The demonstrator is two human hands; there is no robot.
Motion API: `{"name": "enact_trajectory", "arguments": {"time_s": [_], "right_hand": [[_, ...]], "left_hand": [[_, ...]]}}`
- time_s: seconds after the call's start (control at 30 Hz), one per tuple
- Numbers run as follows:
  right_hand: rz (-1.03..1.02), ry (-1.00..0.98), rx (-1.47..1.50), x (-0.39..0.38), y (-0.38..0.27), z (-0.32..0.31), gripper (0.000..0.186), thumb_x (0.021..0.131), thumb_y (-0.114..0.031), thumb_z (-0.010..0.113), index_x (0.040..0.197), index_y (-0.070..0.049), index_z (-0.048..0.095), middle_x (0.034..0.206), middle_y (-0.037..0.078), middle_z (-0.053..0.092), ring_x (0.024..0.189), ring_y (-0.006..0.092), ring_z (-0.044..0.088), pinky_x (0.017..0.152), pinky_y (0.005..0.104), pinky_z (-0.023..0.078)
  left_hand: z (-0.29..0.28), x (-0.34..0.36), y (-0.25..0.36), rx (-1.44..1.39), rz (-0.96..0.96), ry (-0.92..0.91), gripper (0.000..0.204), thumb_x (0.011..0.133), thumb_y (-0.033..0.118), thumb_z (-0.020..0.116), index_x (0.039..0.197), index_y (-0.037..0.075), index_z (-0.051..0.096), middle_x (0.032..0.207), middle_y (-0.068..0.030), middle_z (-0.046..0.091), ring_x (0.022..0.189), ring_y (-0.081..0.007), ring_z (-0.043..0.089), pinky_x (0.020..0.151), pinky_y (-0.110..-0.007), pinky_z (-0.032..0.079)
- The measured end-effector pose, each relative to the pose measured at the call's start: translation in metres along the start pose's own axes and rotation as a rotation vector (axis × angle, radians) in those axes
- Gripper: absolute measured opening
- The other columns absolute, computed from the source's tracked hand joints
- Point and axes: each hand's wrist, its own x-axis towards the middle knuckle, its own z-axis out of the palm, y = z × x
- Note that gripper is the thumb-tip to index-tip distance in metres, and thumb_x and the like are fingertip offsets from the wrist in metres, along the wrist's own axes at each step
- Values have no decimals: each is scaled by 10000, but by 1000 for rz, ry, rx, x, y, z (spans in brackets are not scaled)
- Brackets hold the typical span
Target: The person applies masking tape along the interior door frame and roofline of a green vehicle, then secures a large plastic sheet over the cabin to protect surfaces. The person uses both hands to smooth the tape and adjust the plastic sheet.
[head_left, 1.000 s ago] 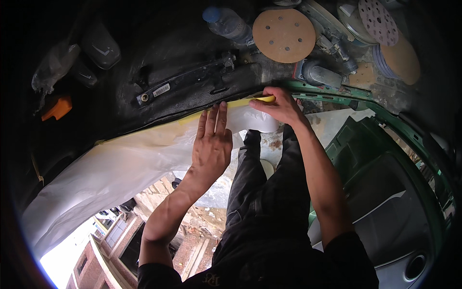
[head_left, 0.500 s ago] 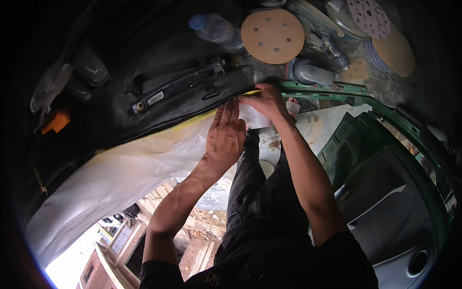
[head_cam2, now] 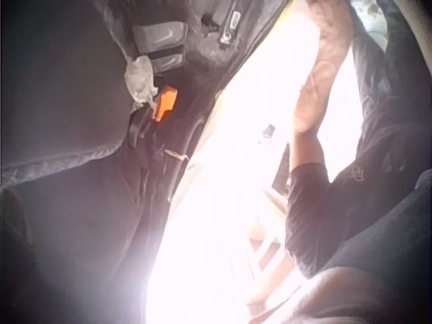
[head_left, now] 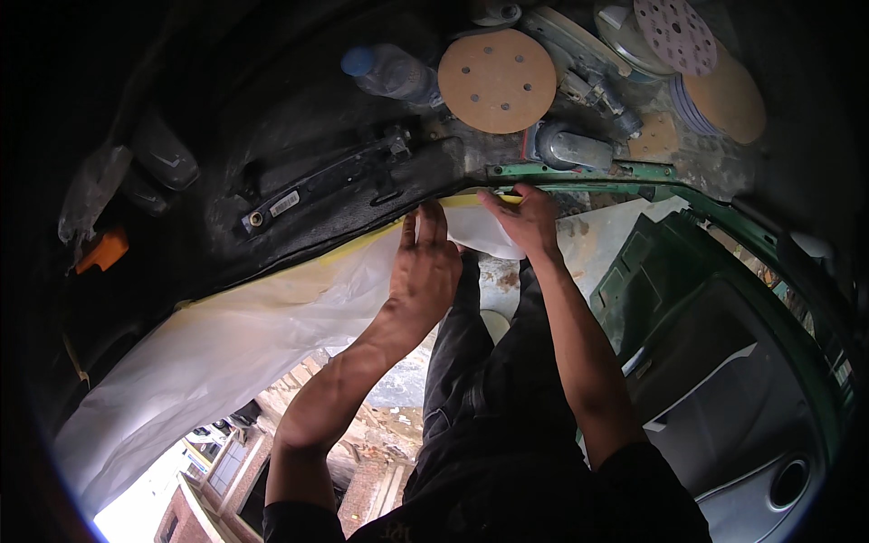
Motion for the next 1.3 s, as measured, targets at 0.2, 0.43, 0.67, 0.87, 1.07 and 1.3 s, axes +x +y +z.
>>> {"name": "enact_trajectory", "arguments": {"time_s": [0.2,0.43,0.67,0.87,1.07,1.3], "right_hand": [[72,171,-339,-1,-28,13,564,760,-611,800,828,-55,735,808,198,739,814,426,726,737,506,572],[169,188,-427,-4,-47,16,522,770,-593,793,856,-79,754,833,170,753,802,383,745,716,492,579],[130,231,-371,-5,-44,23,499,777,-562,795,879,-74,760,854,175,755,820,390,744,732,481,583],[-64,1,-267,1,2,-9,457,809,-482,785,904,-37,749,874,201,749,839,389,735,775,466,581],[-14,193,-390,-6,-8,-42,447,809,-457,787,859,-20,706,857,210,736,837,402,727,759,475,579],[91,227,-507,9,-39,-29,338,783,-418,807,877,-99,748,847,168,755,821,387,737,745,481,583]], "left_hand": [[9,2,-1,-83,47,-34,364,970,196,528,1116,-96,690,1561,-364,341,1487,-455,309,1240,-542,229],[27,17,-2,139,163,-173,325,957,191,521,1080,-49,701,1609,-337,282,1541,-414,222,1269,-530,140],[44,37,6,-117,131,35,383,932,174,553,1206,-57,689,1545,-349,378,1478,-449,320,1245,-511,237],[41,37,6,-189,105,73,373,887,164,574,1151,-75,683,1444,-379,473,1421,-473,394,1233,-495,274],[25,44,4,-331,58,67,293,856,141,576,1050,-41,701,1434,-388,478,1408,-446,417,1217,-461,302],[32,45,-7,-181,152,-17,263,819,134,609,1005,-10,727,1493,-318,459,1429,-393,391,1201,-432,296]]}}
